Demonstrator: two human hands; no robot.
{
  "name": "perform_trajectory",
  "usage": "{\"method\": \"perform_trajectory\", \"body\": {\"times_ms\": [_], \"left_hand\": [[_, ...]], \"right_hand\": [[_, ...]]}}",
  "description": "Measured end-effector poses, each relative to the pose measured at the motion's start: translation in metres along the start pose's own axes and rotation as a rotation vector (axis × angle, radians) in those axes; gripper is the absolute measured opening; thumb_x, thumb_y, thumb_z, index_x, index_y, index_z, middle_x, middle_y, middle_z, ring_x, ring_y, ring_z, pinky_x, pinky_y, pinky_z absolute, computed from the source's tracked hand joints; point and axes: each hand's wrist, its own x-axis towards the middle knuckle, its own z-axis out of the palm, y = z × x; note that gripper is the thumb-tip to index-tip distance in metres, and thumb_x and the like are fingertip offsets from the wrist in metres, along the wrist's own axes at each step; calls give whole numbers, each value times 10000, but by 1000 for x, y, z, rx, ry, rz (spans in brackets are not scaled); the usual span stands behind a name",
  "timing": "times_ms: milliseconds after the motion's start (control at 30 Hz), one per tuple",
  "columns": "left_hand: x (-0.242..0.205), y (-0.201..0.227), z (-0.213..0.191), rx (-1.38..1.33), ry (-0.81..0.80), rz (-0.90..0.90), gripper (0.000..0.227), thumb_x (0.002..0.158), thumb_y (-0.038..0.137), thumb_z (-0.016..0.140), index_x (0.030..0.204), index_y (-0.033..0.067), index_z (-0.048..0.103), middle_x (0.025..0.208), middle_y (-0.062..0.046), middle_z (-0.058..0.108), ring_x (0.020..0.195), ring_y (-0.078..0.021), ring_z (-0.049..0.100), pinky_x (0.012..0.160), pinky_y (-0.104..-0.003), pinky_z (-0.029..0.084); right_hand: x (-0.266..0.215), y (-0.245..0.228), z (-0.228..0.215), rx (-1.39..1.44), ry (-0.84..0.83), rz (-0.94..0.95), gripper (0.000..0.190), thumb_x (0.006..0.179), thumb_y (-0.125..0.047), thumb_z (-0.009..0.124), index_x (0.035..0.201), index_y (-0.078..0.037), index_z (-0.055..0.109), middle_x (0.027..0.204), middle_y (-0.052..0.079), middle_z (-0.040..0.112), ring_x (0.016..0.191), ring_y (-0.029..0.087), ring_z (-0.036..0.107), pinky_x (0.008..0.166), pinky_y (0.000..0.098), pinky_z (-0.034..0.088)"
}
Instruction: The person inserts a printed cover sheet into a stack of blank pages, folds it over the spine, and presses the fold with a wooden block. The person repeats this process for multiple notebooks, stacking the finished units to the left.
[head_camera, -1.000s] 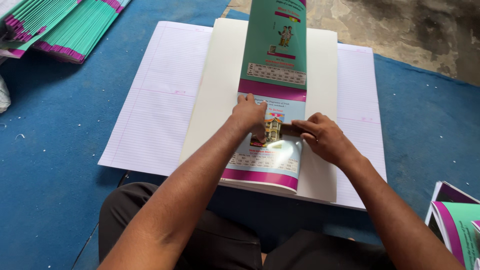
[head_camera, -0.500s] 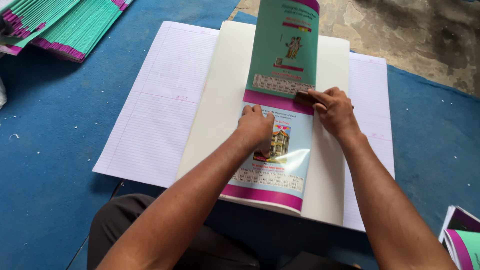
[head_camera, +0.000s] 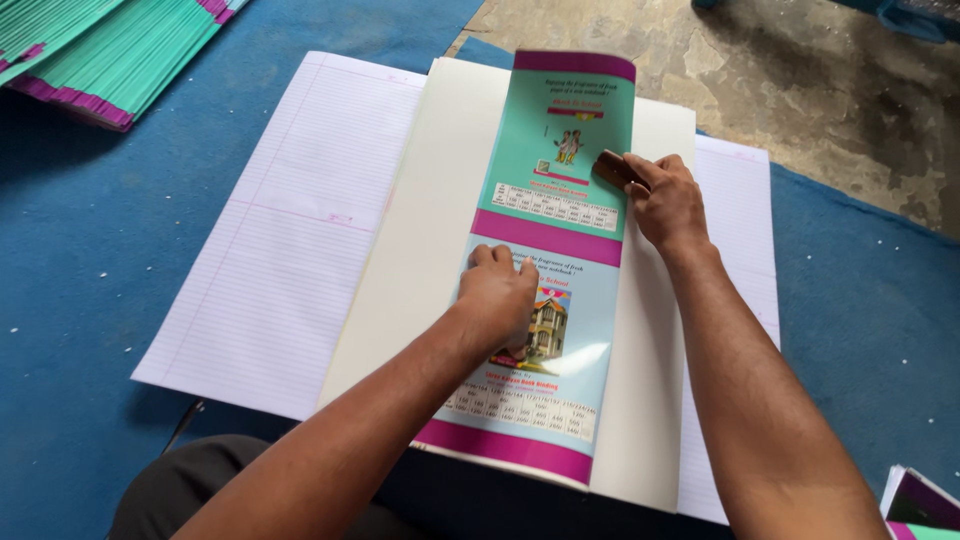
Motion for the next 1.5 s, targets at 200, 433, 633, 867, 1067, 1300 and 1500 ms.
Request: {"method": "perform_trajectory", "body": {"times_ms": [200,433,633,867,1067,1300,1500], "left_hand": [[3,0,5,3,36,13,1282,549,368,1016,1558,15,308,1437,-288,395,1330,-504,358,996,-550,510],[3,-1,6,16,55,29,1225,570,340,996,1542,-6,336,1399,-300,427,1305,-505,385,980,-555,514],[-2,-1,6,26,84,50,1192,581,319,984,1530,-26,349,1382,-326,430,1304,-513,383,975,-564,506],[-2,2,0,36,20,48,1090,701,260,903,1550,-52,295,1391,-360,401,1313,-524,367,994,-552,487],[-3,2,-1,27,7,46,1090,705,269,902,1549,-50,289,1400,-359,391,1340,-530,340,994,-564,484],[0,1,2,40,38,46,1071,694,262,904,1538,-43,320,1391,-364,408,1316,-538,368,979,-560,506],[-2,0,4,12,82,44,1113,631,270,944,1524,-26,350,1393,-330,422,1308,-519,383,982,-547,511]], "right_hand": [[38,8,10,-28,103,-25,435,961,-164,691,1389,-235,651,1177,97,612,1153,260,583,1026,392,491],[78,12,17,43,102,116,445,956,-167,704,1394,-222,647,1236,124,590,1174,301,597,1042,409,484],[105,11,18,70,93,218,447,939,-179,727,1378,-233,659,1278,136,582,1194,318,597,1058,423,466],[136,17,28,92,108,321,381,964,-185,702,1344,-207,678,1303,161,563,1204,313,585,1079,419,453],[153,26,39,122,93,427,368,968,-211,690,1333,-175,660,1290,162,561,1192,293,585,1045,431,460],[136,44,30,260,102,212,417,898,-155,759,1312,-153,705,1238,153,711,1138,271,663,1012,377,497],[104,49,21,378,-85,245,480,888,-160,738,1358,-225,671,1187,125,739,1042,238,710,945,354,547]]}}
